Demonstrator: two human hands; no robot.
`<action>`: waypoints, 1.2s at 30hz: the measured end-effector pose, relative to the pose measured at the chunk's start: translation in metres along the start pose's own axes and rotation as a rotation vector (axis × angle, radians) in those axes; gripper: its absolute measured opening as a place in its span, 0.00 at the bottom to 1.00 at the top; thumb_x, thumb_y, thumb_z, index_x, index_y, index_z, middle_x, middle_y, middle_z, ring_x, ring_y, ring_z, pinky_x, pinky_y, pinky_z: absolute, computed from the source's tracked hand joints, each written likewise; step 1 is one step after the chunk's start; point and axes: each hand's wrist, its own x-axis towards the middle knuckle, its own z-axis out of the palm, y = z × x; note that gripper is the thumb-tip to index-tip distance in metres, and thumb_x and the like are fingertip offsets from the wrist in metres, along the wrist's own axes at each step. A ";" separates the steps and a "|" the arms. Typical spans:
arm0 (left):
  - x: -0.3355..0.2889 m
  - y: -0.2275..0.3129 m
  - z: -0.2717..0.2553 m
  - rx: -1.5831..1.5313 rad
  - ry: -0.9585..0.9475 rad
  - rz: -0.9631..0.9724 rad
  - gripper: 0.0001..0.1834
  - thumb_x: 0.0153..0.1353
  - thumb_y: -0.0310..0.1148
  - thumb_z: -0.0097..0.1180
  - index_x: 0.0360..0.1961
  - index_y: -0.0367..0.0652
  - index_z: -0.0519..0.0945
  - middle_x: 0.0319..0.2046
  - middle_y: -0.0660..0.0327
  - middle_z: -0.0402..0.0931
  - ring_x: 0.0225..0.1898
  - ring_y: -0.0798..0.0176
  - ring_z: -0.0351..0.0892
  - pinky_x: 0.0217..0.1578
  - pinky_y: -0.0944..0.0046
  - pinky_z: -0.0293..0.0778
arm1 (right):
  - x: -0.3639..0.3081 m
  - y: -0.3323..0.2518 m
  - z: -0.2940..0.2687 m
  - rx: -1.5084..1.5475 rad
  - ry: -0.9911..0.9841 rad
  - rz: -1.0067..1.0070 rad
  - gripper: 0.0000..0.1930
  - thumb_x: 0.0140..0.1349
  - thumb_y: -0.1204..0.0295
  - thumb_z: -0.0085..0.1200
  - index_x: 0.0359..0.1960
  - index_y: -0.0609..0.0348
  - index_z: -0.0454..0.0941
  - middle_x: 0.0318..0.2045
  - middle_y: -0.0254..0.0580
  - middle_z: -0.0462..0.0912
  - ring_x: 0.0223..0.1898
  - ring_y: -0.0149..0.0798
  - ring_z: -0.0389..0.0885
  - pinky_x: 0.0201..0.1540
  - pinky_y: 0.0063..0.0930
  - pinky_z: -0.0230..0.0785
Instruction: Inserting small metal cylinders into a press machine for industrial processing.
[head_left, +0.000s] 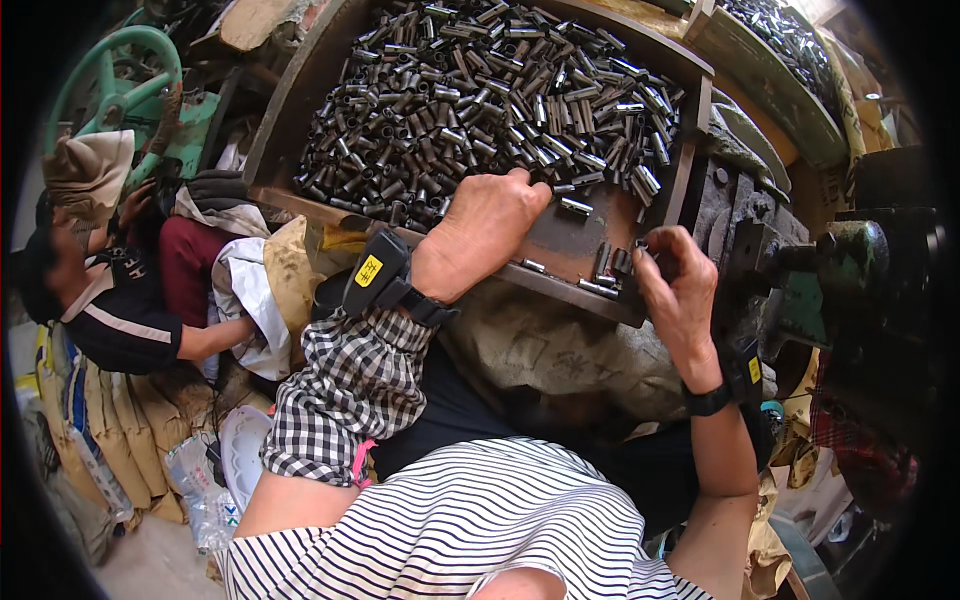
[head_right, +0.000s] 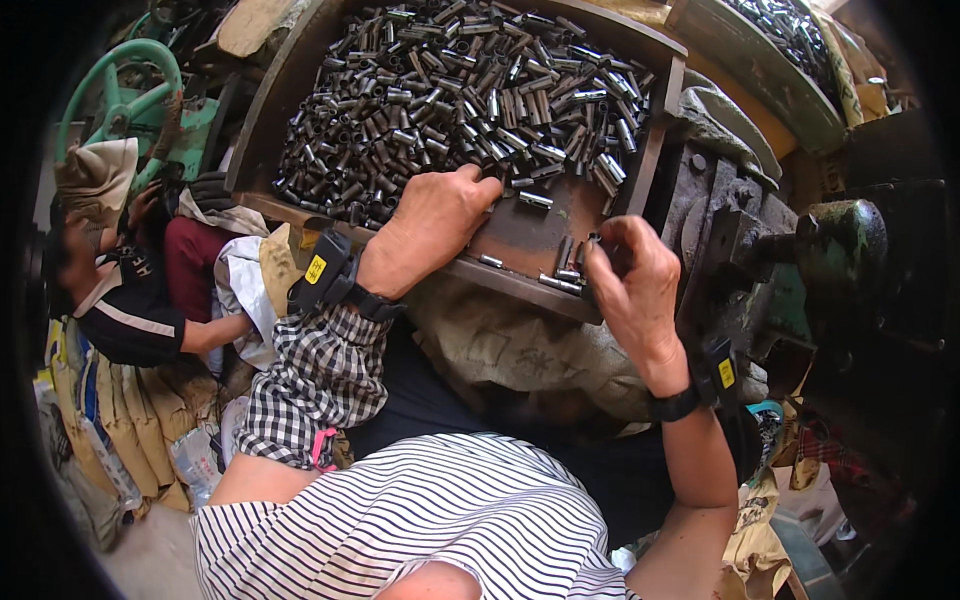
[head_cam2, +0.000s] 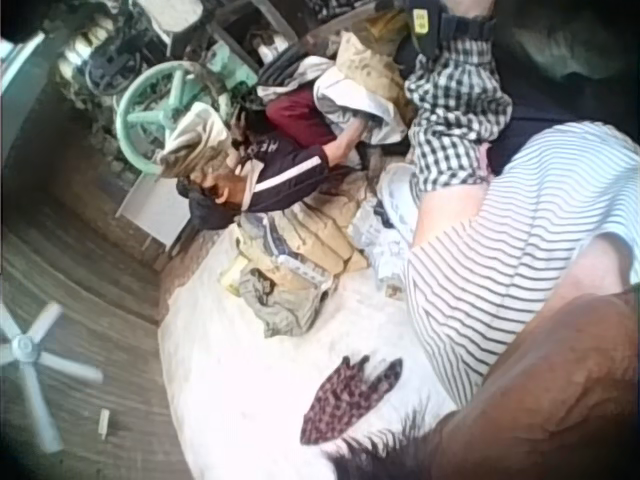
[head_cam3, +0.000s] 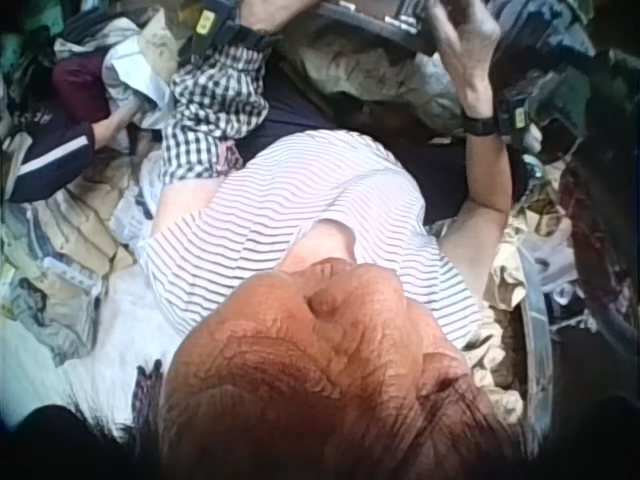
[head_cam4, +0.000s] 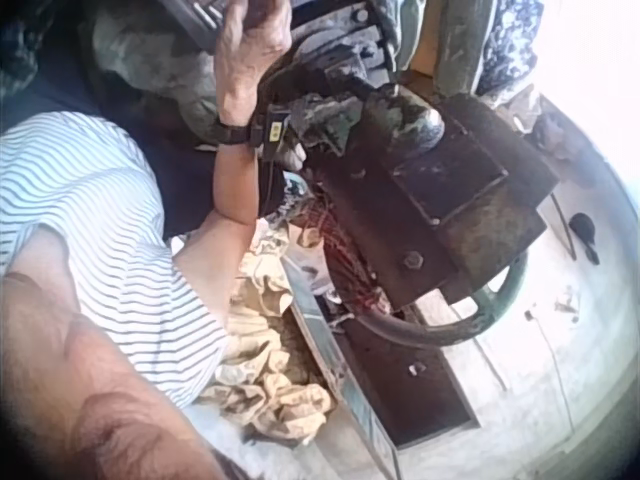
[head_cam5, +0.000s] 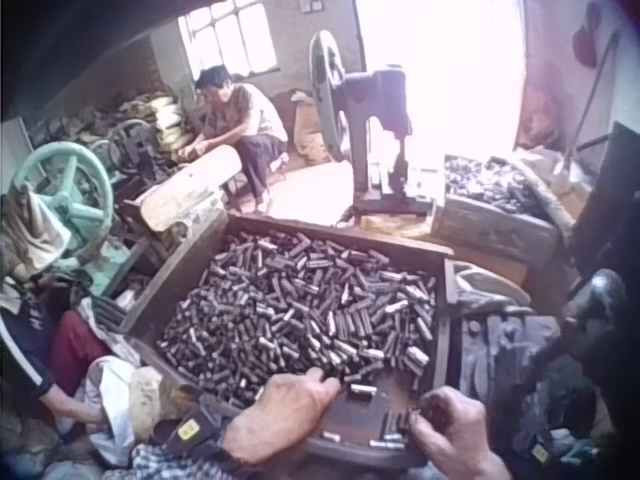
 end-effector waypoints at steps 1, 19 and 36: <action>0.000 -0.001 0.001 0.018 -0.005 0.042 0.06 0.49 0.27 0.55 0.30 0.42 0.74 0.25 0.56 0.73 0.26 0.50 0.79 0.26 0.55 0.75 | -0.005 -0.002 0.001 0.003 -0.002 0.001 0.07 0.51 0.76 0.55 0.30 0.65 0.73 0.24 0.45 0.75 0.19 0.35 0.72 0.24 0.27 0.65; 0.007 0.016 -0.002 -0.372 0.141 0.043 0.05 0.53 0.27 0.56 0.30 0.39 0.73 0.23 0.55 0.77 0.20 0.59 0.78 0.19 0.64 0.72 | -0.002 0.002 0.000 0.598 -0.065 0.241 0.04 0.59 0.79 0.53 0.34 0.65 0.72 0.26 0.35 0.77 0.21 0.21 0.76 0.19 0.13 0.65; 0.014 0.052 0.000 -1.986 -0.253 -0.487 0.07 0.59 0.28 0.52 0.38 0.38 0.74 0.23 0.63 0.75 0.17 0.77 0.70 0.14 0.79 0.65 | -0.009 0.006 -0.005 1.018 -0.052 0.489 0.08 0.64 0.72 0.50 0.39 0.64 0.71 0.29 0.44 0.82 0.24 0.26 0.81 0.20 0.12 0.68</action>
